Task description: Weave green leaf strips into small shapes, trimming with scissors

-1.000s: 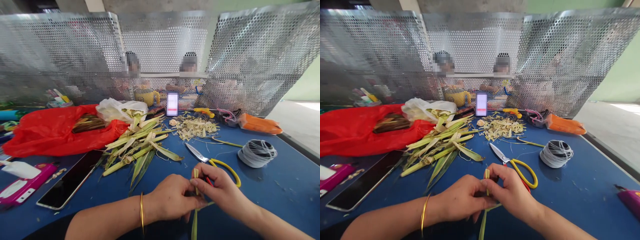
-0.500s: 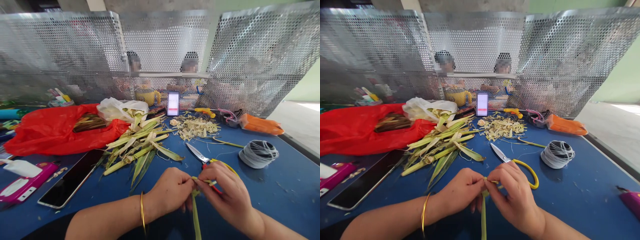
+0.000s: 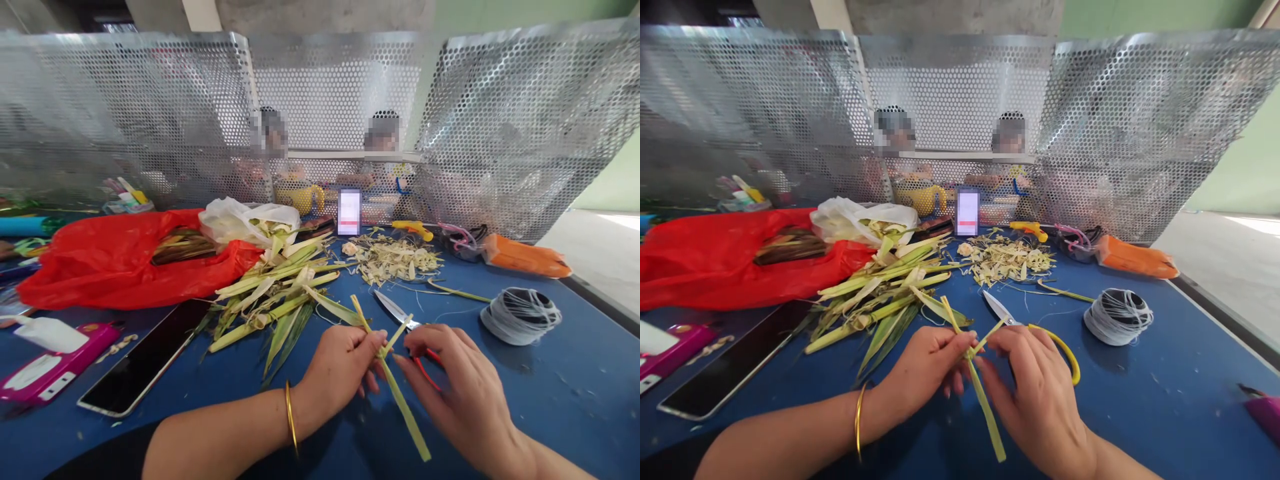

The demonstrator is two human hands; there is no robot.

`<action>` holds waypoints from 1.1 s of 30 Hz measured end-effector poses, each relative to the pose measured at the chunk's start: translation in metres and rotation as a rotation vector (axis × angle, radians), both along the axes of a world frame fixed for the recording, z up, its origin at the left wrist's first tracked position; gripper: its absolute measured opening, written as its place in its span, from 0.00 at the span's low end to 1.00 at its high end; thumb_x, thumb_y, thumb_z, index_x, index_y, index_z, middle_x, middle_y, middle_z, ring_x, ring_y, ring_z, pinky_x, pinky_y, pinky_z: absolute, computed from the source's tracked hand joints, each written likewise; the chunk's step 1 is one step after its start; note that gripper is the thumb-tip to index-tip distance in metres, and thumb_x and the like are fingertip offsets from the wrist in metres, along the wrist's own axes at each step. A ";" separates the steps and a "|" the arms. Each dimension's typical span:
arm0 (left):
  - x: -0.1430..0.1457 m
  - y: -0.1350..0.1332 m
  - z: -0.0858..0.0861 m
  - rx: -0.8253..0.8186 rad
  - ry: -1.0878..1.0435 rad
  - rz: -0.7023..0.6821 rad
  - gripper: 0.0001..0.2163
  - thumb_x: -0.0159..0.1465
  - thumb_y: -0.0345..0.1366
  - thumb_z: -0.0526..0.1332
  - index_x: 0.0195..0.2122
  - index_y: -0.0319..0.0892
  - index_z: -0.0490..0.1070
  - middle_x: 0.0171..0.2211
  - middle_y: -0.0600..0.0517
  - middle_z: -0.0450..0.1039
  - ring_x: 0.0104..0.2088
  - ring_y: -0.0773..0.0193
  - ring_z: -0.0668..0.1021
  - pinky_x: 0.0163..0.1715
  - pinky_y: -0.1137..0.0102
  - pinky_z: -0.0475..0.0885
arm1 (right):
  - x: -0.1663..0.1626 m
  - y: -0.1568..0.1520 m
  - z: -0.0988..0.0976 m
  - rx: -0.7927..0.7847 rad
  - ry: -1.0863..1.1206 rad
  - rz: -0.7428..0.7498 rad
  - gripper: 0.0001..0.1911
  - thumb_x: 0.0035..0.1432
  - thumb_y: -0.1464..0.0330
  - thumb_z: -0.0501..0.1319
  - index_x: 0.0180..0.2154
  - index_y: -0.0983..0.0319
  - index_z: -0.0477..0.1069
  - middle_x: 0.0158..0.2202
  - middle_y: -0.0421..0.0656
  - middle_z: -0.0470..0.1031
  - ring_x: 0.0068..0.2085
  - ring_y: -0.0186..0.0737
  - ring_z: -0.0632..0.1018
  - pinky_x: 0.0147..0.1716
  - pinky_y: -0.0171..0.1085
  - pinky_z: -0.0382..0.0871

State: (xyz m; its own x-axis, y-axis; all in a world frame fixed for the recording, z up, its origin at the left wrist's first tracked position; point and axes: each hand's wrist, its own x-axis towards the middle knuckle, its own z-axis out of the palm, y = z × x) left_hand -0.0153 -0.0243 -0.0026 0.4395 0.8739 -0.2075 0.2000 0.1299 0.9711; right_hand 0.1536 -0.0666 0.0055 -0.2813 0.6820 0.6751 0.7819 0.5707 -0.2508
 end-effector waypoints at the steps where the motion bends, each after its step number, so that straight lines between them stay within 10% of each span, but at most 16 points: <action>1: -0.001 -0.001 0.000 0.064 0.056 -0.049 0.24 0.63 0.52 0.50 0.24 0.37 0.72 0.17 0.51 0.69 0.17 0.68 0.71 0.18 0.75 0.62 | 0.000 0.001 0.000 -0.045 0.029 -0.011 0.10 0.60 0.67 0.60 0.44 0.62 0.66 0.32 0.42 0.72 0.32 0.37 0.73 0.33 0.37 0.66; 10: -0.003 -0.015 0.002 0.466 0.319 -0.299 0.17 0.64 0.44 0.53 0.27 0.41 0.76 0.20 0.53 0.72 0.22 0.67 0.71 0.23 0.75 0.58 | -0.004 0.002 -0.001 -0.330 0.162 0.133 0.07 0.62 0.68 0.56 0.30 0.60 0.66 0.25 0.38 0.70 0.26 0.33 0.72 0.26 0.32 0.66; 18: -0.003 -0.006 0.004 0.192 0.166 -0.148 0.16 0.61 0.40 0.51 0.20 0.40 0.70 0.16 0.55 0.66 0.19 0.68 0.70 0.20 0.76 0.59 | -0.003 -0.001 0.002 0.058 -0.063 0.098 0.03 0.60 0.74 0.59 0.34 0.61 0.70 0.30 0.40 0.76 0.31 0.36 0.76 0.36 0.37 0.66; 23: 0.001 0.001 0.000 0.023 -0.003 -0.057 0.15 0.60 0.43 0.54 0.34 0.38 0.77 0.23 0.53 0.71 0.17 0.69 0.71 0.17 0.75 0.61 | -0.001 -0.003 0.007 0.219 -0.230 0.128 0.08 0.61 0.75 0.56 0.39 0.64 0.73 0.33 0.44 0.79 0.32 0.37 0.76 0.37 0.39 0.66; 33: 0.004 0.003 0.003 -0.237 -0.254 0.026 0.16 0.56 0.45 0.61 0.35 0.36 0.77 0.22 0.53 0.70 0.20 0.70 0.73 0.18 0.77 0.64 | 0.003 -0.004 -0.007 0.230 -0.289 0.187 0.09 0.61 0.75 0.57 0.43 0.64 0.71 0.37 0.44 0.80 0.37 0.38 0.78 0.44 0.42 0.64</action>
